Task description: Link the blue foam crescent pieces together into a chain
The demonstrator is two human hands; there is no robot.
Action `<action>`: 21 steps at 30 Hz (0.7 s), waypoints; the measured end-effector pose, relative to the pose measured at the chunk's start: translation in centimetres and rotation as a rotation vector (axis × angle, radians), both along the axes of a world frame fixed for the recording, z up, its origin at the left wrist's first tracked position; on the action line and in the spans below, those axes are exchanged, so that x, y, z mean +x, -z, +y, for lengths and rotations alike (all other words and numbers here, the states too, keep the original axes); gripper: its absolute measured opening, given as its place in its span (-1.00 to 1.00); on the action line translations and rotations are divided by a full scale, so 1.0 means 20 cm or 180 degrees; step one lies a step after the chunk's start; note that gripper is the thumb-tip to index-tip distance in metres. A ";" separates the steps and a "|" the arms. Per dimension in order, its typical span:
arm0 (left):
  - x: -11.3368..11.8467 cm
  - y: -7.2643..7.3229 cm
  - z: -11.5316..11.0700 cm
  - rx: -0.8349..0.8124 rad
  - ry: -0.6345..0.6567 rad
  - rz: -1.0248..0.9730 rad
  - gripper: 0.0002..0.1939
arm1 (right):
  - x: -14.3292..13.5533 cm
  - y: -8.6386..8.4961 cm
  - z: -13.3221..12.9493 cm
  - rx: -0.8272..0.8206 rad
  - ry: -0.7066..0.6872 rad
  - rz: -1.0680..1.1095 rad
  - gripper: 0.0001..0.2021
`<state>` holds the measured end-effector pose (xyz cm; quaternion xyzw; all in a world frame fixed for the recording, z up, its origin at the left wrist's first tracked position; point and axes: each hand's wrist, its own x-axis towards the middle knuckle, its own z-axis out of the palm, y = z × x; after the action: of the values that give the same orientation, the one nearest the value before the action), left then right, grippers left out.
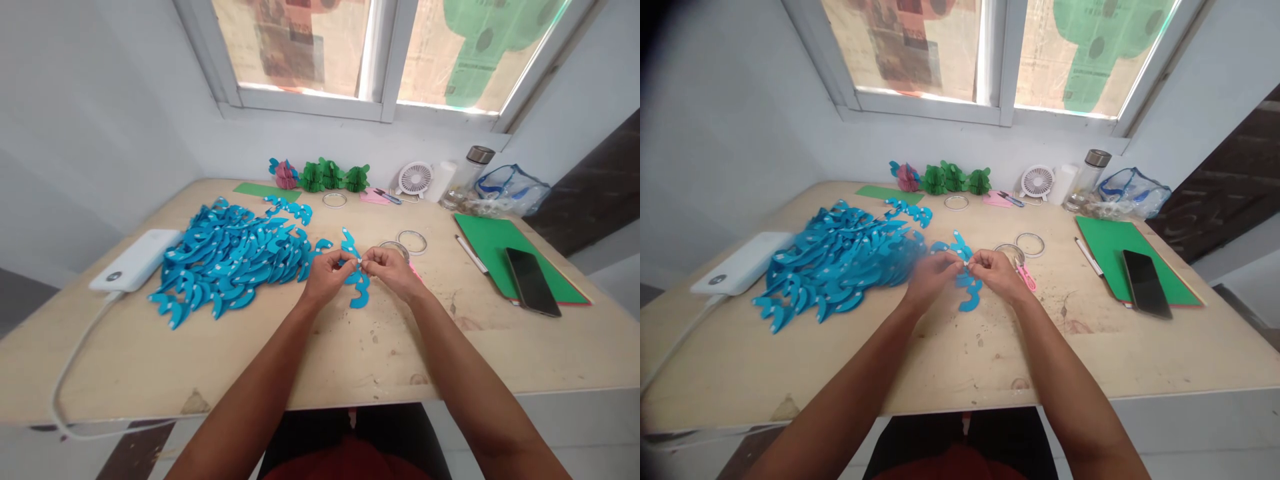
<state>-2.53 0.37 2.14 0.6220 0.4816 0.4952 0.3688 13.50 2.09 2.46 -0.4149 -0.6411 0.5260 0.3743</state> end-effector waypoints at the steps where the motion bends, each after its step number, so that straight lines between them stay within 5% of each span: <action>1: 0.00 0.00 0.00 0.0053 0.0004 0.0055 -0.84 | 0.00 0.00 0.00 0.0001 0.0002 -0.0011 -0.89; 21: 0.00 0.02 0.01 0.0379 -0.0164 0.0450 -0.92 | 0.00 0.01 0.01 0.0036 0.0082 -0.0122 -0.90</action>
<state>-2.60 0.65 1.81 0.6636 0.4920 0.4871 0.2833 13.47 2.19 2.25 -0.4310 -0.6457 0.5095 0.3711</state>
